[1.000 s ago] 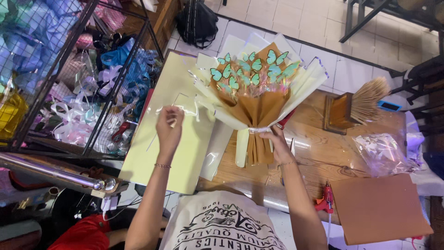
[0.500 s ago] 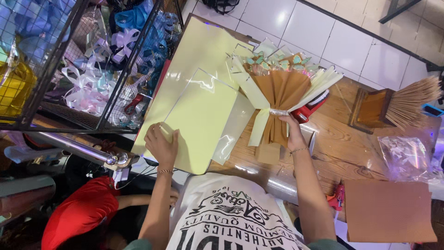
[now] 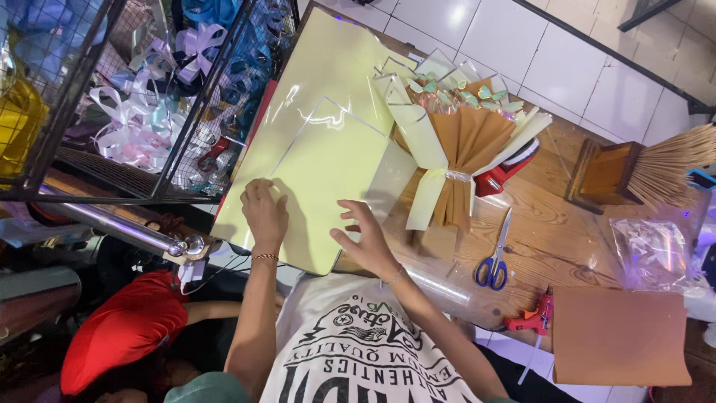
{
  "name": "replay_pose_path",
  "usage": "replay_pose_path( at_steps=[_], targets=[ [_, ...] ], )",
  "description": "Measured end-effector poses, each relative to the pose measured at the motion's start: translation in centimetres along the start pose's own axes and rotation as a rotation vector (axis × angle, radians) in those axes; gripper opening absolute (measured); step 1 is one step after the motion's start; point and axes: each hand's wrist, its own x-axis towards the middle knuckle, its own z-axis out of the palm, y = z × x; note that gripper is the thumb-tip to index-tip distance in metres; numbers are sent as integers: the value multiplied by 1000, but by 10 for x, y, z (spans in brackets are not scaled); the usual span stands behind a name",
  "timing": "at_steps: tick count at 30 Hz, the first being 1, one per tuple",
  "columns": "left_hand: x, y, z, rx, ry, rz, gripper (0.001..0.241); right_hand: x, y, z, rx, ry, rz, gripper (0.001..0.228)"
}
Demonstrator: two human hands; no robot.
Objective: The person constructs a decorative bouquet by layering wrapping paper around a bundle of butterfly ornaments, securing the layers with tape, and trimming the paper with scissors.
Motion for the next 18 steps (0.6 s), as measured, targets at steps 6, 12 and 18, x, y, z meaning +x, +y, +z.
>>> replay_pose_path(
  at_steps=[6,12,18],
  targets=[
    [31,-4,0,-45,-178,-44,49,35,37,22,-91,-184,42,72],
    [30,32,-8,17,-170,-8,73,33,35,32,-691,-307,-34,80],
    [56,15,35,131,-284,6,39,23,28,49,-742,-212,-97,92]
  ],
)
